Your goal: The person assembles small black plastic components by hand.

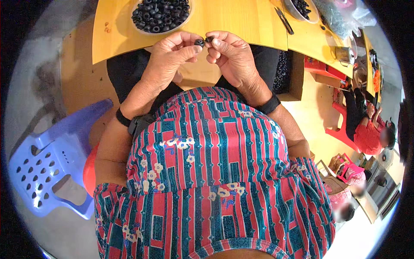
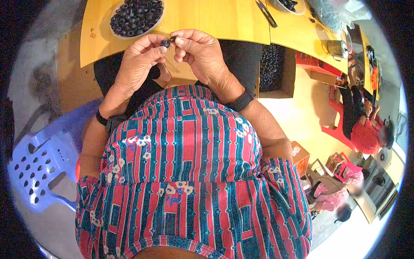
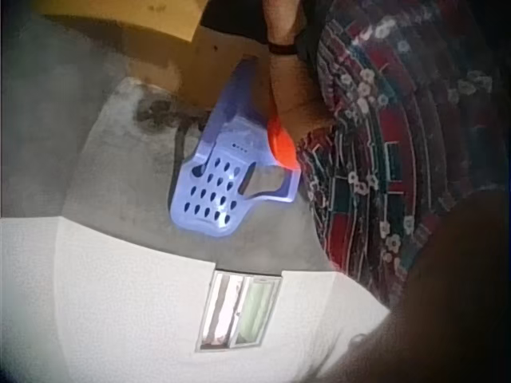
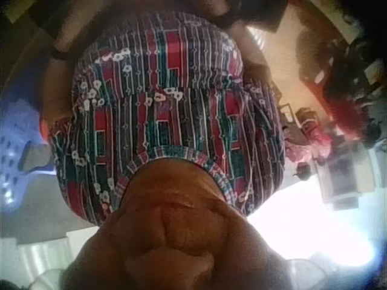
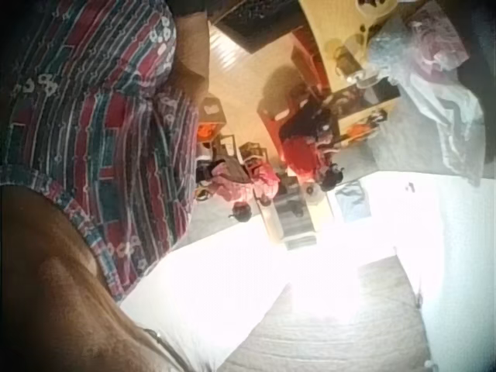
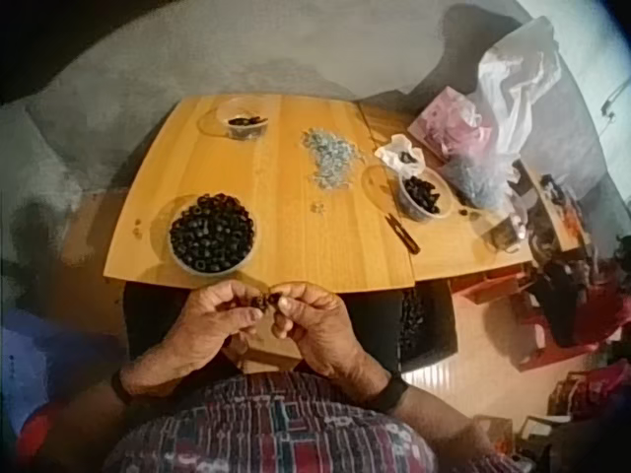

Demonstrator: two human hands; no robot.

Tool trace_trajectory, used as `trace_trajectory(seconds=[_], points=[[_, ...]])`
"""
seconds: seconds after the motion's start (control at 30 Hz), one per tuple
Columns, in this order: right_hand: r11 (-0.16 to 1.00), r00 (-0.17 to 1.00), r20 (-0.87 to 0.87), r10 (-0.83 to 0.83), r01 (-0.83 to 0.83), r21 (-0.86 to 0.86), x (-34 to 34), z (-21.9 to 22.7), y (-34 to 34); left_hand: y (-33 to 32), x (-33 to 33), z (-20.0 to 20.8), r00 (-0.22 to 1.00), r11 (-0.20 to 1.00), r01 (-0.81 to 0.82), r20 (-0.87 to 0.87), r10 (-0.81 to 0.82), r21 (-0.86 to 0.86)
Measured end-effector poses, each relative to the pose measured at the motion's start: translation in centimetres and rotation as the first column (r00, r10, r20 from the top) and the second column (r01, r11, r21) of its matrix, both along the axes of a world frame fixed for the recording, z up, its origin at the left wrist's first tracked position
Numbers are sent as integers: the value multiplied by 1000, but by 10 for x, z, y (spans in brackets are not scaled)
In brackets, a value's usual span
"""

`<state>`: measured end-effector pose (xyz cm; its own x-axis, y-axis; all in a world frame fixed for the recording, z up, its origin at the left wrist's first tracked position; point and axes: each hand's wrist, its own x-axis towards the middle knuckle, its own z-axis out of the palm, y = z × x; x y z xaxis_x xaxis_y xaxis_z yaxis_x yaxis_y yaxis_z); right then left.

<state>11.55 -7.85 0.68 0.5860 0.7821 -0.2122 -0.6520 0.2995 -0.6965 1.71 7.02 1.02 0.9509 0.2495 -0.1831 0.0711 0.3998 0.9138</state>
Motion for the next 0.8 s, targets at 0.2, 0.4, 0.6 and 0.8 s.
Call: trace_trajectory(seconds=[0.2, 0.4, 0.6, 0.8], points=[[999, 998, 52, -19, 20, -31, -3, 5, -1, 0, -2, 5, 999, 994, 25, 31, -28, 108], [995, 986, 158, -45, 58, -80, -8, 9, 0, -2, -6, 10, 1000, 986, 6, 26, -11, 167], [989, 971, 235, -49, 80, -126, -10, 11, 0, -3, -8, 15, 1000, 973, 2, 20, -7, 230], [988, 965, 259, -48, 84, -130, -10, 11, 0, -3, -9, 12, 999, 964, -6, 43, -6, 265]])
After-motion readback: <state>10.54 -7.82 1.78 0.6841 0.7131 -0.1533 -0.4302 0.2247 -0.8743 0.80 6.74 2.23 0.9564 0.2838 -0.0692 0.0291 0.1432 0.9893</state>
